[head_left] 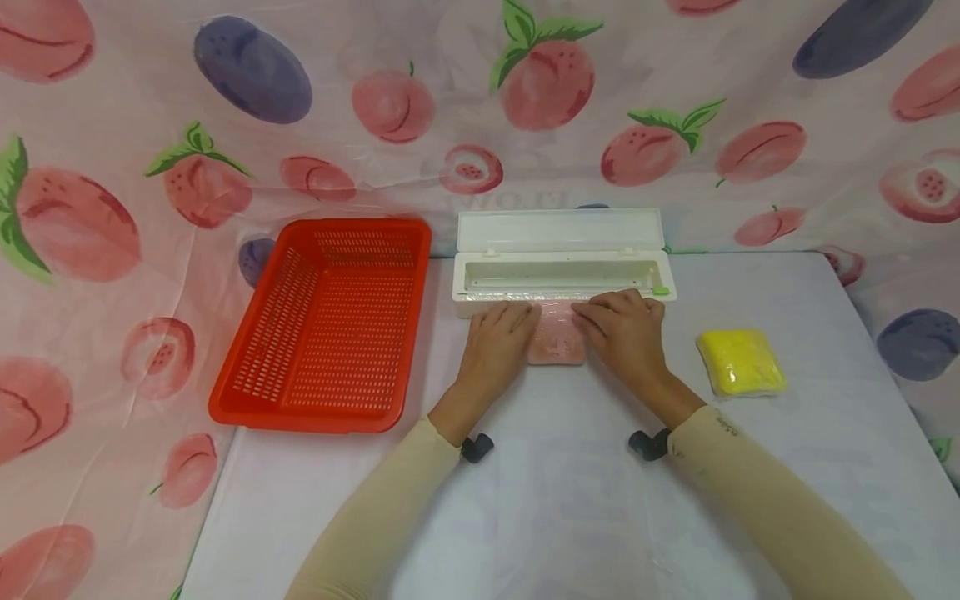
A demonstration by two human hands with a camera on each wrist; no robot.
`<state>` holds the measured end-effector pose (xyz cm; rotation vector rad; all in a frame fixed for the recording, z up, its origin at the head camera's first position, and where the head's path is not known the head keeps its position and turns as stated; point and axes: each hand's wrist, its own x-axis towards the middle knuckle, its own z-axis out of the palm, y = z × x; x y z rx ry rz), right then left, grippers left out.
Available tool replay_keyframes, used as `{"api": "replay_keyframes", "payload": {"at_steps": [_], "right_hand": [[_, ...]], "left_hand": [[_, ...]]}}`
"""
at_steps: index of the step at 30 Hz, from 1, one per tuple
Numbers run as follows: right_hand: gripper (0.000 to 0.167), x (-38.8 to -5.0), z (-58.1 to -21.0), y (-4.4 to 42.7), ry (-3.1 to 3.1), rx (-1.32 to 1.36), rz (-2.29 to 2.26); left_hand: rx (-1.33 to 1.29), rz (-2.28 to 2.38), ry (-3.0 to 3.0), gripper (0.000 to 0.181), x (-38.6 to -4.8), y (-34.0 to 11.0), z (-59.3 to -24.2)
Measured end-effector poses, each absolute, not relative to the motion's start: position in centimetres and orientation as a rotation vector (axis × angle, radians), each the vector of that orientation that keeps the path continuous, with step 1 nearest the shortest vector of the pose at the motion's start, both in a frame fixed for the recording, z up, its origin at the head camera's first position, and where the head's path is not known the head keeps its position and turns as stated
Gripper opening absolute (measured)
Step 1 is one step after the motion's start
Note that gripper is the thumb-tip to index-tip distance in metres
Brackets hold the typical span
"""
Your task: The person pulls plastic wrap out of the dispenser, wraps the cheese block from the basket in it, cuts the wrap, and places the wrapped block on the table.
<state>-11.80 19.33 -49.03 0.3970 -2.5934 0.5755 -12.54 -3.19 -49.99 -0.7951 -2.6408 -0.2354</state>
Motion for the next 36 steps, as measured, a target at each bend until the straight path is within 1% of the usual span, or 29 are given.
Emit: {"api": "replay_keyframes", "payload": {"at_steps": [8,12,15,21,26,31,32,36], "right_hand": [[0.032,-11.8,-48.9,20.2,-2.64,0.45,0.581],[0.033,-11.6,-48.5,21.3,-2.634,0.495,0.64],[0.033,-11.5,-48.3,22.5,-2.621,0.481,0.689],[0.033,-11.5,-47.4,25.5,-2.583,0.373,0.767],[0.033,-11.8,-46.7,28.4,-2.617,0.247,0.781],[0.032,-12.4,-46.7,30.0,-2.638,0.089,0.869],[0.036,-12.4,-46.8,30.0,-2.656,0.036,0.907],[0.062,-12.7,-47.6,29.5,-2.74,-0.165,1.015]], "left_hand": [[-0.804,-0.264,-2.716,0.041,-12.6,-3.1,-49.1],[-0.787,-0.285,-2.717,0.041,-12.5,-2.9,-48.5],[-0.78,-0.308,-2.703,0.04,-12.6,-2.4,-48.0],[-0.824,-0.286,-2.709,0.033,-13.4,-0.5,-45.8],[-0.95,-0.257,-2.747,0.026,-14.5,2.2,-43.8],[-1.057,-0.294,-2.733,0.02,-16.1,5.3,-42.9],[-1.073,-0.284,-2.738,0.02,-16.4,5.9,-42.7],[-1.13,-0.249,-2.806,0.021,-17.8,8.4,-41.9]]}}
